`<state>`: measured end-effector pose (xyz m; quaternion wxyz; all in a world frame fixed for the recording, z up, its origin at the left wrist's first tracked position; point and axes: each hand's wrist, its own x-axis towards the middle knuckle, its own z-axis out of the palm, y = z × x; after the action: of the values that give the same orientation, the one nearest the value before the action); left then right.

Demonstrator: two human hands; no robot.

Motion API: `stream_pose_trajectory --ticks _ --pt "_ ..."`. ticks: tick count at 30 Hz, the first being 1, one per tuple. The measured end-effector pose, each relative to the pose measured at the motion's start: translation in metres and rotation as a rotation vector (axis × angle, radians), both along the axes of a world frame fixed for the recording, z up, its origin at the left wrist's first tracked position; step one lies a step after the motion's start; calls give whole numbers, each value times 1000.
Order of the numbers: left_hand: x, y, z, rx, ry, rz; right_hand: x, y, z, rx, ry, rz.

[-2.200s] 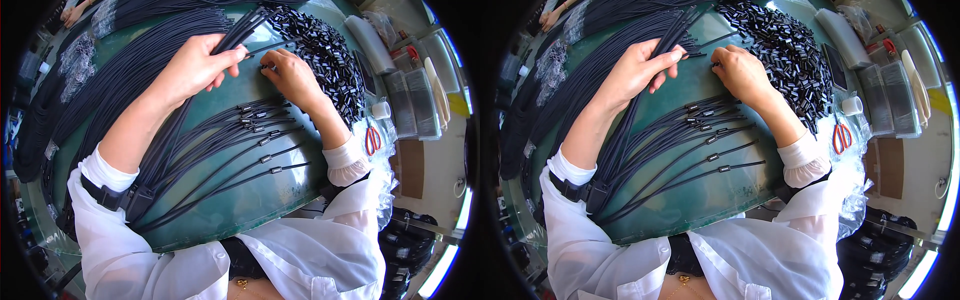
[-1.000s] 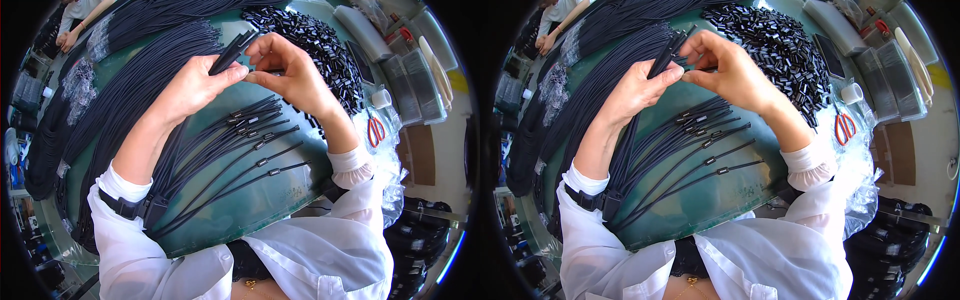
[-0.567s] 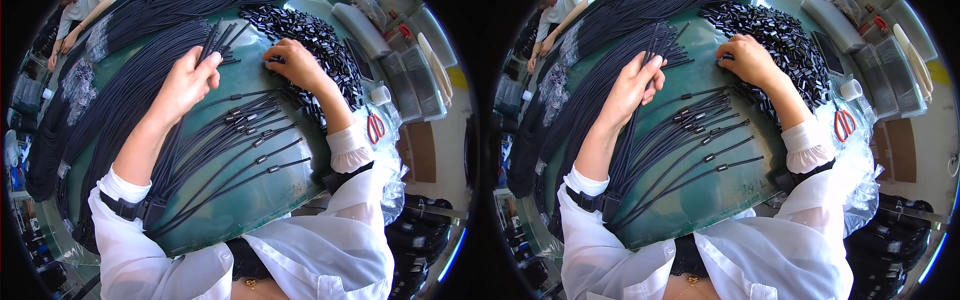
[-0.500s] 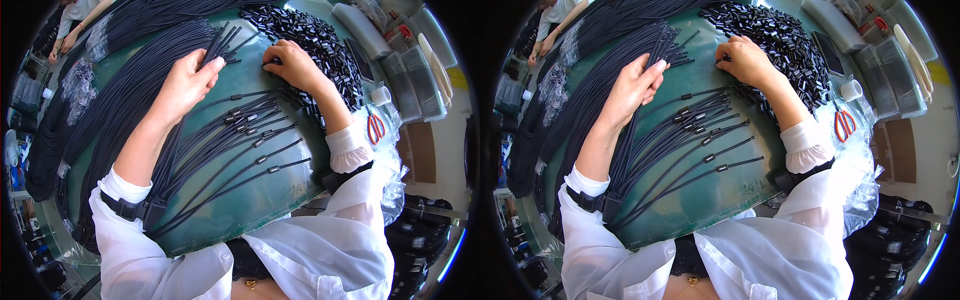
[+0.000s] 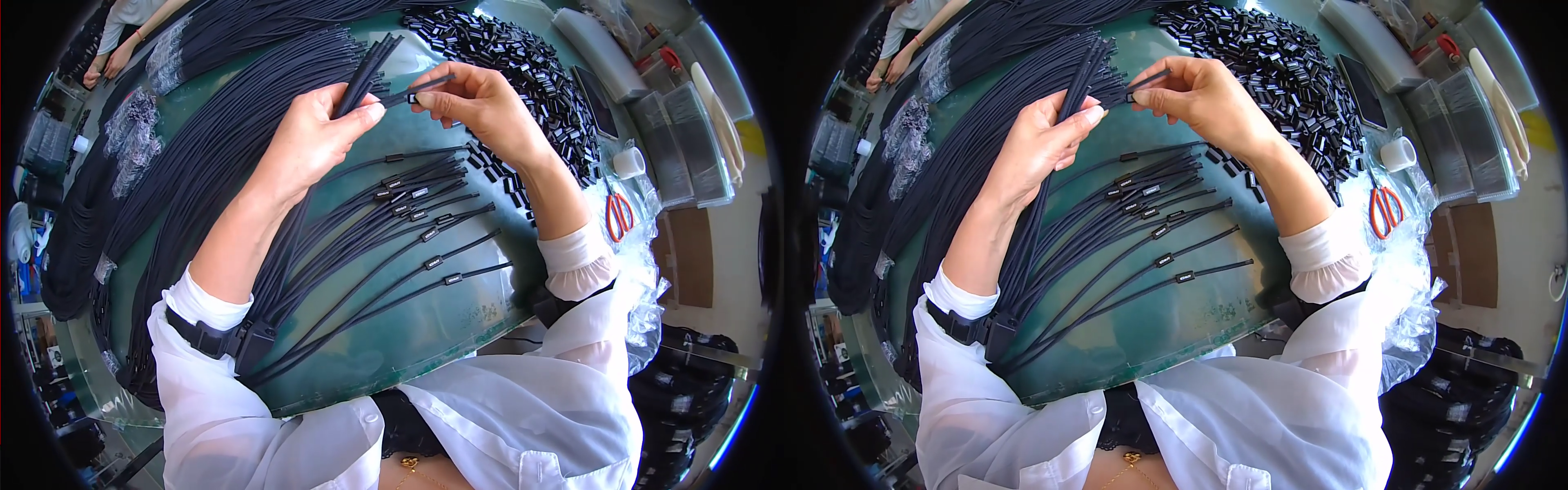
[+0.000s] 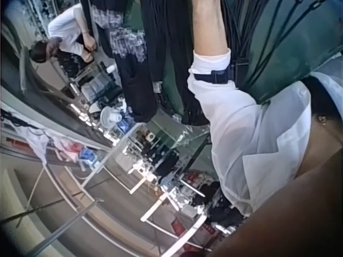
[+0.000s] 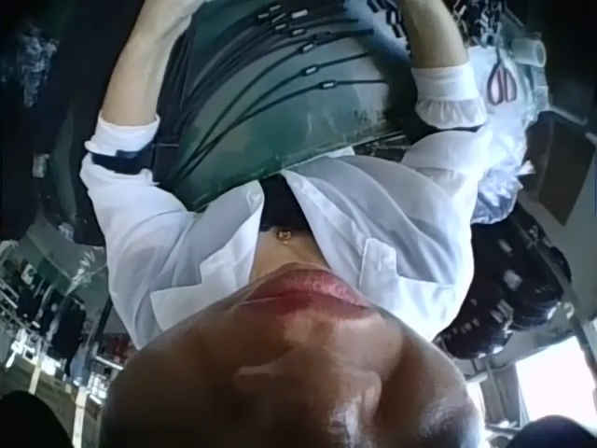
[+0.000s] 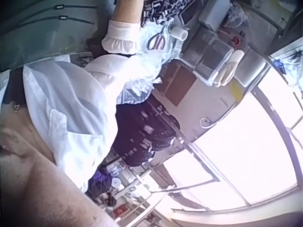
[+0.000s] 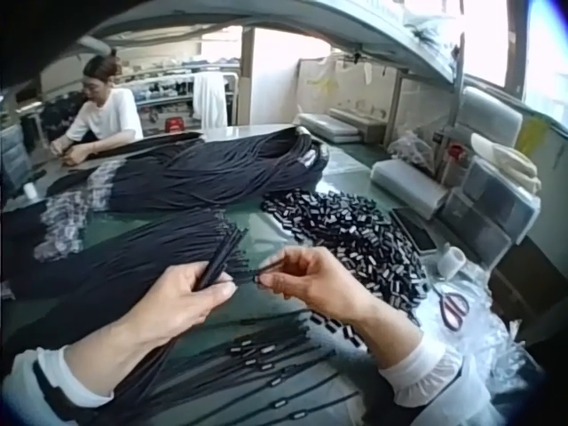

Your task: The person attaches small plastic caps to the ends of individual black cords by hand and then gathers the finished cords into a bundle.

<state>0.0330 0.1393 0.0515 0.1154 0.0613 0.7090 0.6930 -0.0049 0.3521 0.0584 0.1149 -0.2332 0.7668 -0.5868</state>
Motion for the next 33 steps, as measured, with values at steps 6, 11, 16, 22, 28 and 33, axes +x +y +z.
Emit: stream_pose_trajectory --ticks 6,11,16,22,28,33 --pt "4 4 8 -72 83 6 2 -6 -7 -115 -103 12" --pt "14 9 13 134 -28 -61 2 -12 -14 -402 -380 73" --pt "15 7 14 203 -128 -17 12 -26 -13 -360 -250 21" --pt "17 8 20 254 -174 2 20 -25 -5 -324 -193 -30" --pt "21 16 18 187 -132 54 28 -33 -10 -351 -178 124" --pt "17 5 12 111 -56 2 21 -27 -11 -281 -234 136"
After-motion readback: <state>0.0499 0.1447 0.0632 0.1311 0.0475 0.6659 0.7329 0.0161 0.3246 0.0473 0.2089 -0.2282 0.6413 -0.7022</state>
